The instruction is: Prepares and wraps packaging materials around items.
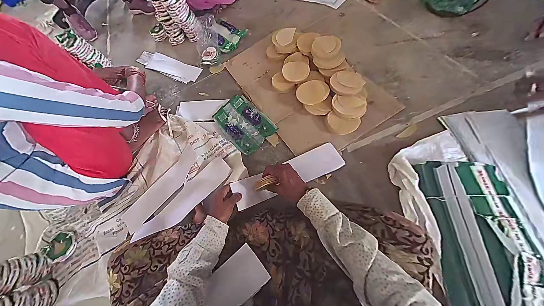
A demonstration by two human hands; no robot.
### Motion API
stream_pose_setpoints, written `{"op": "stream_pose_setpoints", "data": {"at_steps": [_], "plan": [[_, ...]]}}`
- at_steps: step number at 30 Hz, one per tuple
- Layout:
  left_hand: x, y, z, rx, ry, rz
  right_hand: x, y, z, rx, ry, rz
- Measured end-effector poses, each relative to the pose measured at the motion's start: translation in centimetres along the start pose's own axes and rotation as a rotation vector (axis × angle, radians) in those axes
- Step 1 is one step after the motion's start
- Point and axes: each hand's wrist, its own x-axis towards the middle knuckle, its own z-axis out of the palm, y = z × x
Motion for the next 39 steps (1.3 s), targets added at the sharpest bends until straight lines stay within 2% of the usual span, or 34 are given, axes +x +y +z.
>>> {"op": "stream_pose_setpoints", "data": {"at_steps": [4, 8, 16, 23, 28, 30, 33, 39], "plan": [[-0.3, 0.1, -0.8, 0.144, 0.050, 0.010, -0.3, -1.1, 0.2, -0.001, 0.009, -0.001], [-1.4, 0.4, 0.2, 0.052, 0.145, 0.007, -0.4, -1.1, 0.9, -0.054, -0.055, 0.055], [-1.0, 1.7, 3.7, -0.112, 0.200, 0.353, -0.6, 0.0, 0.7, -0.006, 0.002, 0.106], [0.1, 1.2, 5.7, -0.098, 0.100, 0.626, -1.3, -0.1, -0.1, 0.073, 0.030, 0.273], [1.8, 0.5, 6.2, 0.034, 0.156, 0.751, -1.7, -0.3, 0.0, 0.091, 0.040, 0.315], [2.1, 0.7, 5.8, 0.090, 0.073, 0.798, -1.9, -0.1, 0.1, 0.094, 0.046, 0.311], [2.1, 1.1, 5.0, 0.190, -0.060, 0.826, -2.1, 0.1, 0.1, 0.111, 0.050, 0.316], [2.7, 0.6, 5.3, 0.214, -0.062, 0.842, -2.2, 0.0, 0.1, 0.133, 0.043, 0.330]]}}
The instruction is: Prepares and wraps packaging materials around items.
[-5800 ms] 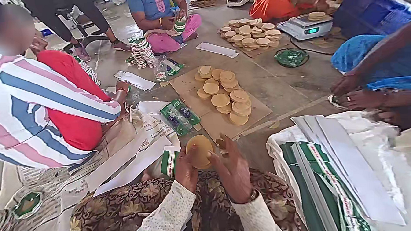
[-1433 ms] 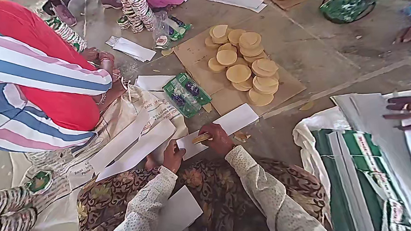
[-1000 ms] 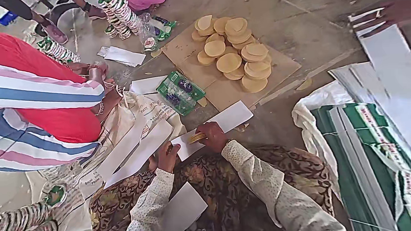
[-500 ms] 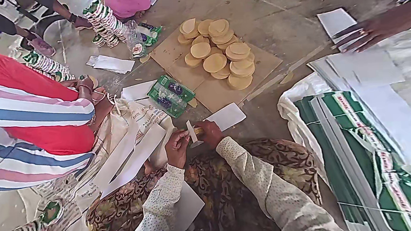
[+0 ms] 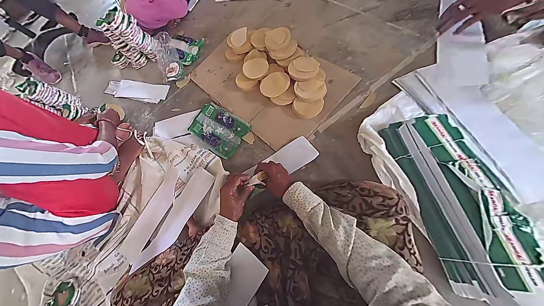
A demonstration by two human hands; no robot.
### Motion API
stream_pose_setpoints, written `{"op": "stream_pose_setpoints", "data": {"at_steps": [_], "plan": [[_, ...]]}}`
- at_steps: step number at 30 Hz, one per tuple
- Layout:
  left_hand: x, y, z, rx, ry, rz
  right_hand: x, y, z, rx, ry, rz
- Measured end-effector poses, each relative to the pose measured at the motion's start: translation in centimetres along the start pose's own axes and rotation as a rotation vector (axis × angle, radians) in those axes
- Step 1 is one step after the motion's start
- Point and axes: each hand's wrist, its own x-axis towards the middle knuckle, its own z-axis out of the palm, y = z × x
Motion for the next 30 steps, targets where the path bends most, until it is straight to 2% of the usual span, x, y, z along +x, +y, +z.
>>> {"op": "stream_pose_setpoints", "data": {"at_steps": [5, 7, 8, 11, 12, 13, 14, 16, 17, 19, 21, 22, 25, 27, 30], "plan": [[0.6, 0.5, 0.1, 0.155, -0.028, -0.049, 0.4, 0.1, 0.2, -0.047, 0.000, -0.016], [0.6, 0.7, 0.5, 0.202, 0.012, -0.053, 0.0, 0.1, 0.3, -0.027, 0.076, 0.009], [0.8, 0.5, 0.7, 0.204, 0.052, -0.055, -0.5, 0.1, 0.3, 0.027, 0.166, 0.018], [1.8, 0.8, 1.5, 0.072, 0.240, -0.112, -3.9, -0.3, 1.0, 0.426, 0.656, 0.004], [2.2, 1.3, 1.8, -0.023, 0.307, -0.130, -5.1, -0.8, 1.8, 0.620, 0.775, 0.049], [2.8, 2.1, 2.0, -0.142, 0.372, -0.123, -6.2, -1.9, 2.5, 0.856, 0.797, 0.139], [3.4, 3.2, 2.1, -0.271, 0.430, -0.097, -7.3, -2.9, 3.0, 1.109, 0.711, 0.262], [4.5, 6.1, 2.1, -0.469, 0.510, -0.069, -8.7, -4.2, 3.8, 1.536, 0.405, 0.448], [4.8, 7.3, 1.9, -0.532, 0.534, -0.060, -8.8, -4.6, 4.2, 1.699, 0.289, 0.473], [4.8, 9.1, 1.0, -0.640, 0.544, -0.027, -8.1, -4.9, 4.5, 1.910, 0.153, 0.339], [4.2, 9.8, -0.3, -0.703, 0.515, 0.012, -6.1, -4.4, 3.7, 2.012, 0.215, 0.092], [3.8, 9.7, -1.1, -0.709, 0.508, 0.029, -5.1, -4.4, 2.8, 2.058, 0.332, 0.036], [2.2, 8.1, -3.6, -0.626, 0.479, 0.077, -3.2, -4.4, -0.2, 2.064, 0.666, 0.189], [1.5, 6.3, -4.7, -0.516, 0.431, 0.121, -2.4, -3.6, -1.0, 1.983, 0.767, 0.237], [0.7, 3.2, -4.5, -0.258, 0.291, 0.149, -2.0, -2.2, -0.7, 1.838, 0.842, 0.208]]}}
